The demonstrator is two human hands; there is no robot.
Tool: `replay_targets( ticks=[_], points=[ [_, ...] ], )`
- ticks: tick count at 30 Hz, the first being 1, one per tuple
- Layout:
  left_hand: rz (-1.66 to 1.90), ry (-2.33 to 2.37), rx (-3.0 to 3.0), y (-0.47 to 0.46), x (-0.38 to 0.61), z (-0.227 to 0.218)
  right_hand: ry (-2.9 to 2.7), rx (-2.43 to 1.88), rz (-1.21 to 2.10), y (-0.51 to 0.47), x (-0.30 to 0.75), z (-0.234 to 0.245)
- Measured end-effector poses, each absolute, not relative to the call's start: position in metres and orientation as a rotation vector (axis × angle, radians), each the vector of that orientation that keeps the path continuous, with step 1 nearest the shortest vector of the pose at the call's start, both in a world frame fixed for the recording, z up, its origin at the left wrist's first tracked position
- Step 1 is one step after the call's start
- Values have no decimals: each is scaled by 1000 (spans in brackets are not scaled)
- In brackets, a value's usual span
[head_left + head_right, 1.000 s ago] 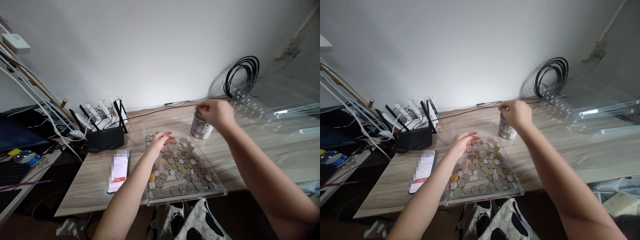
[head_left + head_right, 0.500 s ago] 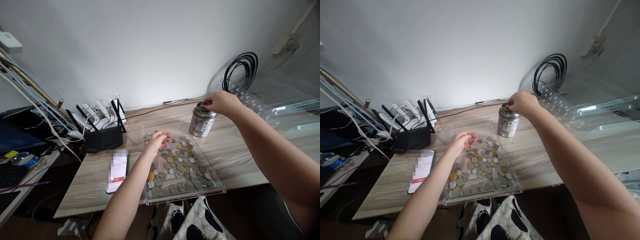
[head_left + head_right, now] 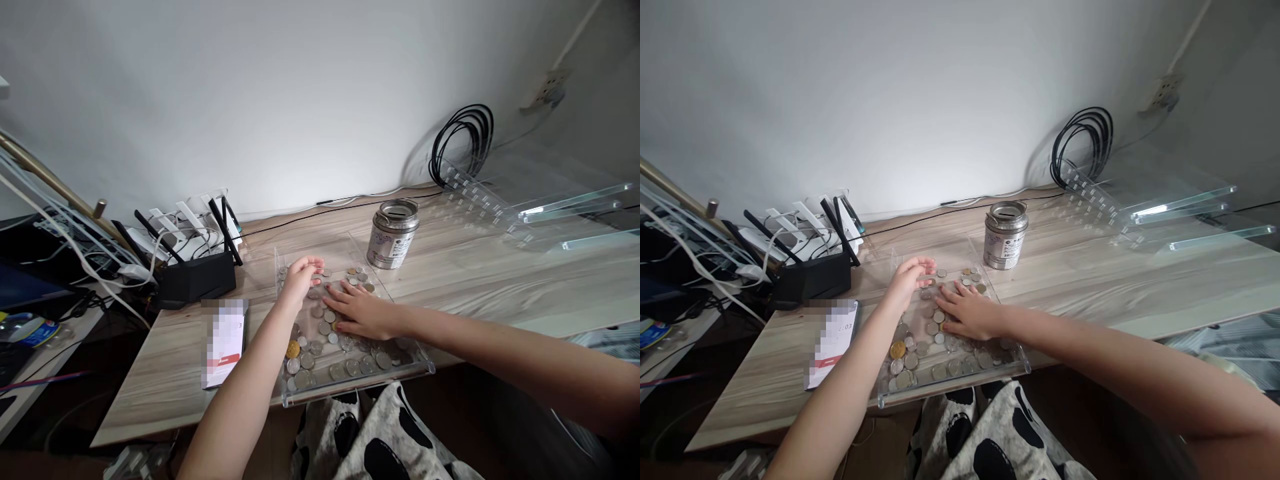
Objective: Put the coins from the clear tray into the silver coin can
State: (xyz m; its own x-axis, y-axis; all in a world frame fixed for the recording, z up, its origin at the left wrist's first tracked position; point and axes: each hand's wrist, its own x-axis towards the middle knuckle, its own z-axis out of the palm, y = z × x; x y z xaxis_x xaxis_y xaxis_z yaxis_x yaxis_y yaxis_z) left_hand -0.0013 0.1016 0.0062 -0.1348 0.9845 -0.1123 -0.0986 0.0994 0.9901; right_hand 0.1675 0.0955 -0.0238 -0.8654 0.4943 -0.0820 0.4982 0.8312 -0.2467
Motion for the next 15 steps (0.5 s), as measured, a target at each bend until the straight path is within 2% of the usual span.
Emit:
replay_targets(
  ticks=[7, 10, 15],
  points=[
    [1085, 1490, 1365, 99, -9, 12, 3100, 596, -487, 70, 167, -10],
    [718, 1619, 1758, 88, -16, 23, 3083, 612, -567, 68, 171, -1],
    [-40, 1583, 2188, 42, -20, 37, 2988, 692, -632, 65, 172, 9]
  ],
)
